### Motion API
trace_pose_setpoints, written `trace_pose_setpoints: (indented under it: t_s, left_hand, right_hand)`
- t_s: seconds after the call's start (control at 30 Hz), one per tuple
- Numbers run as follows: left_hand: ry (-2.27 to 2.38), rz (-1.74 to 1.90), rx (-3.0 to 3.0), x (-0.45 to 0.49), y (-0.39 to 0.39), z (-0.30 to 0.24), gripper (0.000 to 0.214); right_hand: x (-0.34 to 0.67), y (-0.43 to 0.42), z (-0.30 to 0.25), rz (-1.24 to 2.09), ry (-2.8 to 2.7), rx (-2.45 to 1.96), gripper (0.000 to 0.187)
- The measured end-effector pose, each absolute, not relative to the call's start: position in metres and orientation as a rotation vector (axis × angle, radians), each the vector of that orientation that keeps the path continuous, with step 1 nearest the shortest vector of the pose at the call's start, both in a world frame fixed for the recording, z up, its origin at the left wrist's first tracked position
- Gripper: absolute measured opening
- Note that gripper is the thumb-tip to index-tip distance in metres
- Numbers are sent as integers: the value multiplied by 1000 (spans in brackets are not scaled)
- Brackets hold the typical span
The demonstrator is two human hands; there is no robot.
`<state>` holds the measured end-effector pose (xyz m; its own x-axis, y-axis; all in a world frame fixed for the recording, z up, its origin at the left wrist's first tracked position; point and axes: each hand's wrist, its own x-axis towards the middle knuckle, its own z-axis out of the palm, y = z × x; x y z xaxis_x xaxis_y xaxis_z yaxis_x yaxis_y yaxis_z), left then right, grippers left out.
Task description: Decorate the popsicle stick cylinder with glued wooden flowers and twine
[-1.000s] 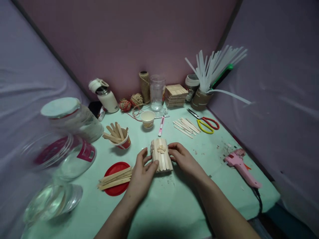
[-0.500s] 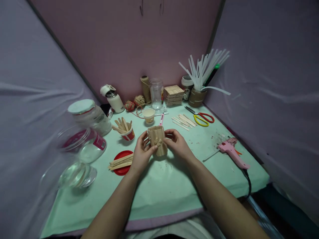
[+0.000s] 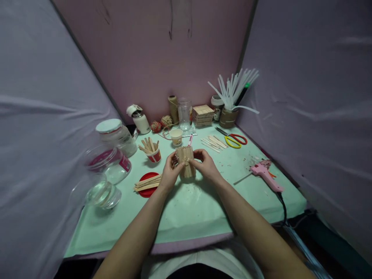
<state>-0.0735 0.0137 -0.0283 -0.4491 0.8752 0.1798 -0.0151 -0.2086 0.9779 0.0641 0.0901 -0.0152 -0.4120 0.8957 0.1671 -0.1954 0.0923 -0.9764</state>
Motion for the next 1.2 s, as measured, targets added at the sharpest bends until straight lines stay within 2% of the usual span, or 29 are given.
trace_pose_setpoints:
  t_s: [0.47,0.73,1.2]
  left_hand:
    - [1401,1667,988,-71,16,-22,72]
    - [1436,1699,971,-70,14,-17,70]
    - [1437,1751,990,-71,13,-23,64]
  right_hand:
    - [65,86,-13,1501,-1478,-732,34]
    - [64,89,-19,1492,-1480,-710,27]
    - [65,90,-22,1507,-1488,-672,27]
